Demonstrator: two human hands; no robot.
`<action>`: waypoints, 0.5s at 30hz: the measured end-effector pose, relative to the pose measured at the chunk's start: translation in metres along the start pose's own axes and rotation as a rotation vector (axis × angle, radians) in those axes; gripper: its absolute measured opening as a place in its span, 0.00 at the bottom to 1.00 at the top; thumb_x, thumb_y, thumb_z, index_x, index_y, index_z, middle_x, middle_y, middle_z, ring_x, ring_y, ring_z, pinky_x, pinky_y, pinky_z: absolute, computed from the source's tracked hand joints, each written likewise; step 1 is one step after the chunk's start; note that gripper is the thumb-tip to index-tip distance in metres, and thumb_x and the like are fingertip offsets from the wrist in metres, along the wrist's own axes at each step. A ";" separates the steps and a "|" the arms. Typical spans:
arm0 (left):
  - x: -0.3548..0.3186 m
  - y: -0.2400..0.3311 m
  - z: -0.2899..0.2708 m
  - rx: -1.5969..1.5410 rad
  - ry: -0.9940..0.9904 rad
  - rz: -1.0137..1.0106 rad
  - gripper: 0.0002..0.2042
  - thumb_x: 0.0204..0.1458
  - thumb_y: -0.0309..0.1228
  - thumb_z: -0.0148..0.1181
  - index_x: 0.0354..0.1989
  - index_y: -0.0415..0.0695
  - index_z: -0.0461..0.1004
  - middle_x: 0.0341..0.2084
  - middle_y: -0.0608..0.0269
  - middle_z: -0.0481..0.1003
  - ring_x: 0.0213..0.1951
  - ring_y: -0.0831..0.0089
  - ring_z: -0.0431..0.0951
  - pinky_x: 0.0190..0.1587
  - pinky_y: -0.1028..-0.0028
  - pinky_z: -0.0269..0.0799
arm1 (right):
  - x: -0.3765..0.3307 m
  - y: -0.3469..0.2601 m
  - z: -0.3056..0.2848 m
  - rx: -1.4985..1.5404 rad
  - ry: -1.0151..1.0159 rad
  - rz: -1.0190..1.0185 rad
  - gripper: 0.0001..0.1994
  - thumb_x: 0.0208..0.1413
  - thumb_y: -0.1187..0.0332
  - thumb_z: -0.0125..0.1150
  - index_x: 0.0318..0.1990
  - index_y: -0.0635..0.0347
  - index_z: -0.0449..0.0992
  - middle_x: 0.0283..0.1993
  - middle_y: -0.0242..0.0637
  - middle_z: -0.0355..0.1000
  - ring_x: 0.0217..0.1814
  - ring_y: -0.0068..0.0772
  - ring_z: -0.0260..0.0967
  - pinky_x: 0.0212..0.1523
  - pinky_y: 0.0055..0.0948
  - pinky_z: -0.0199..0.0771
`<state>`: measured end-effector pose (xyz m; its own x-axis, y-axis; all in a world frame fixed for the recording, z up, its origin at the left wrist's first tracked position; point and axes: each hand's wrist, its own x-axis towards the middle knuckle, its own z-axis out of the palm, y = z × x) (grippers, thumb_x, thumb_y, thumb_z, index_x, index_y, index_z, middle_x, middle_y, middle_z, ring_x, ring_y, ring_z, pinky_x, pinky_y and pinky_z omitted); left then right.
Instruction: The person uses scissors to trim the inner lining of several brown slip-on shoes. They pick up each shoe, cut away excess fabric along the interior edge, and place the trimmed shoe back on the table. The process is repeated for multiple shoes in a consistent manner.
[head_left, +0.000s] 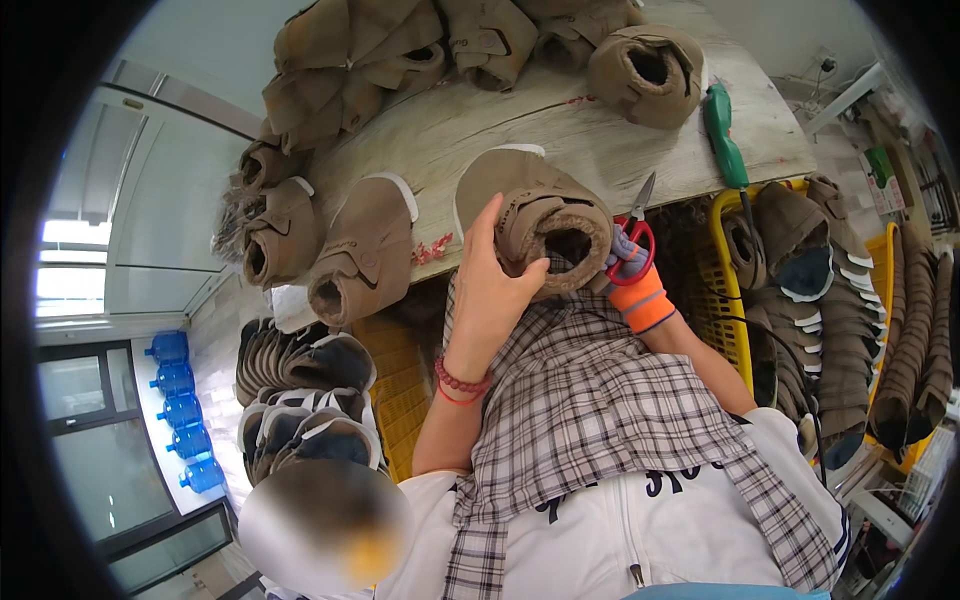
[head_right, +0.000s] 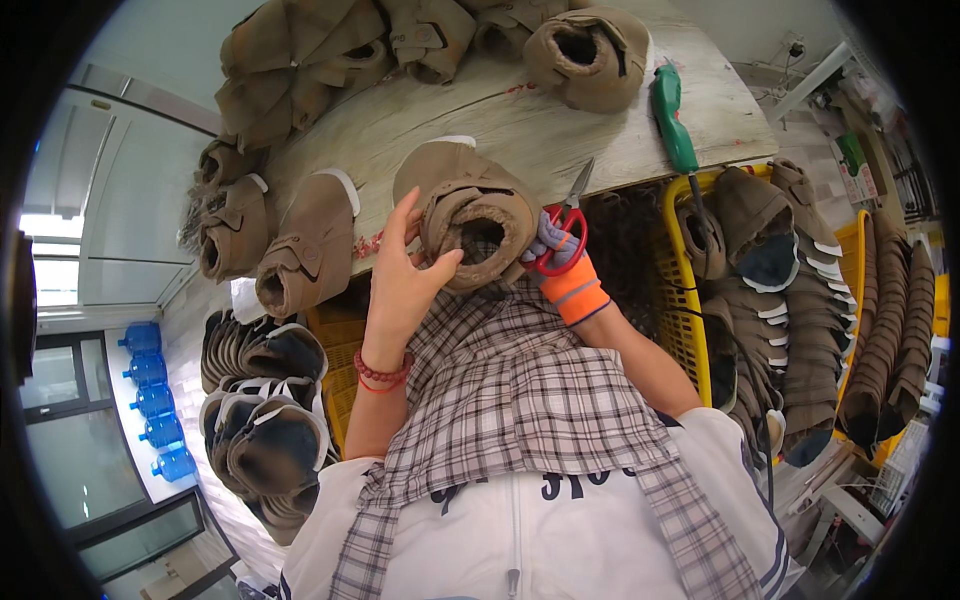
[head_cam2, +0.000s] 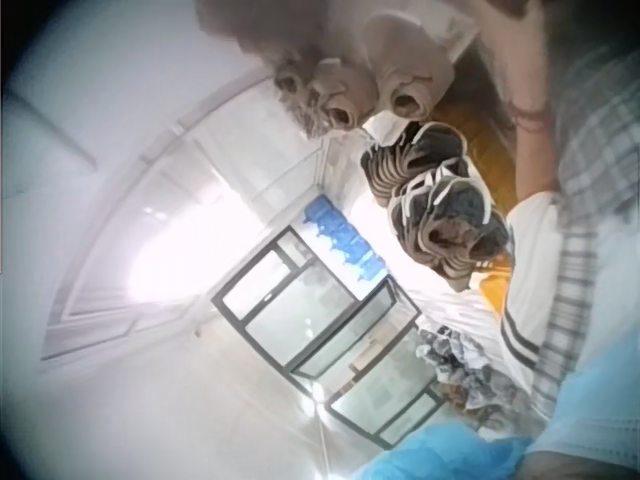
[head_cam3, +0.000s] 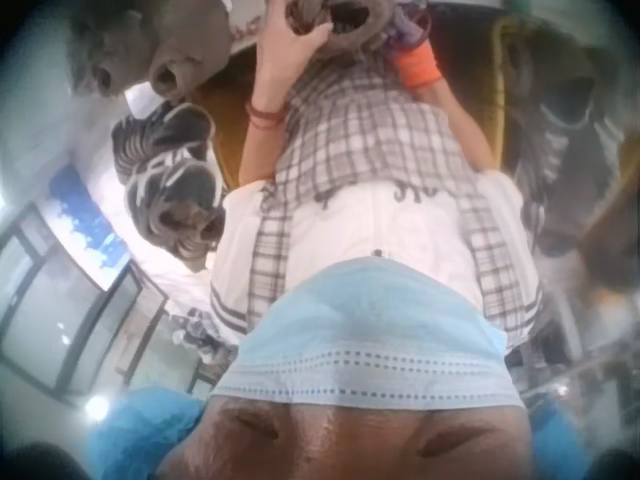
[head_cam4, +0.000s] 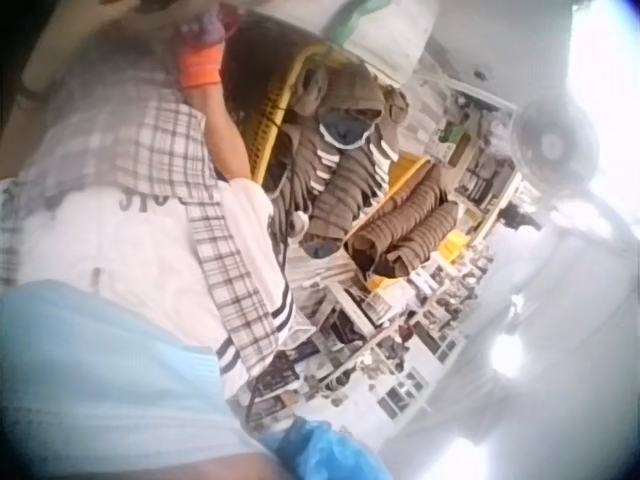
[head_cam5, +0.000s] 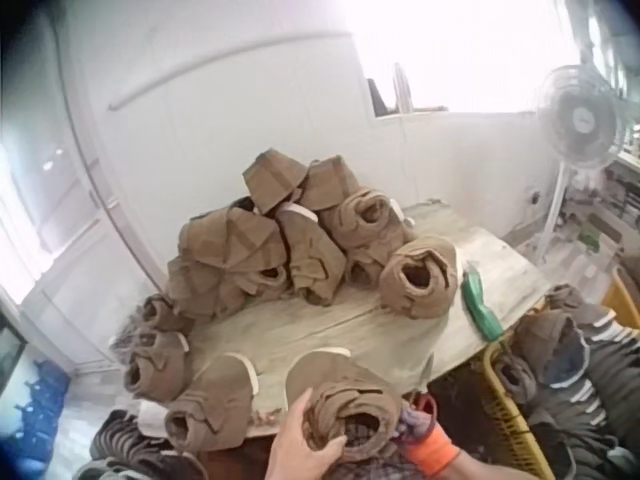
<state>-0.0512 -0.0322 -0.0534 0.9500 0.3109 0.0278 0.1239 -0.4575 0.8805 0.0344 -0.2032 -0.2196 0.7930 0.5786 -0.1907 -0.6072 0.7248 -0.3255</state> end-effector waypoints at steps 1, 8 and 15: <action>0.001 0.003 -0.003 0.020 -0.002 -0.022 0.34 0.44 0.22 0.56 0.63 0.40 0.54 0.56 0.44 0.63 0.57 0.57 0.65 0.56 0.65 0.64 | -0.003 0.002 0.008 0.007 -0.072 0.009 0.10 0.57 0.59 0.56 0.33 0.55 0.69 0.21 0.25 0.61 0.24 0.21 0.57 0.27 0.22 0.60; 0.010 -0.003 -0.016 -0.206 0.063 -0.044 0.32 0.45 0.18 0.44 0.63 0.34 0.49 0.51 0.41 0.69 0.45 0.68 0.73 0.47 0.75 0.67 | -0.004 0.009 0.046 -0.006 -0.091 0.006 0.05 0.56 0.65 0.56 0.33 0.54 0.69 0.23 0.27 0.63 0.26 0.26 0.60 0.32 0.25 0.65; 0.020 -0.007 -0.022 -0.402 -0.019 -0.073 0.33 0.45 0.17 0.41 0.65 0.33 0.44 0.48 0.43 0.72 0.30 0.79 0.72 0.31 0.82 0.68 | 0.005 0.011 0.052 -0.017 -0.035 -0.010 0.05 0.58 0.65 0.54 0.33 0.53 0.69 0.22 0.28 0.62 0.24 0.26 0.59 0.29 0.26 0.64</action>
<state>-0.0391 -0.0044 -0.0488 0.9485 0.3132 -0.0473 0.0732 -0.0714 0.9948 0.0288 -0.1731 -0.1761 0.7964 0.5847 -0.1546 -0.5983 0.7244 -0.3425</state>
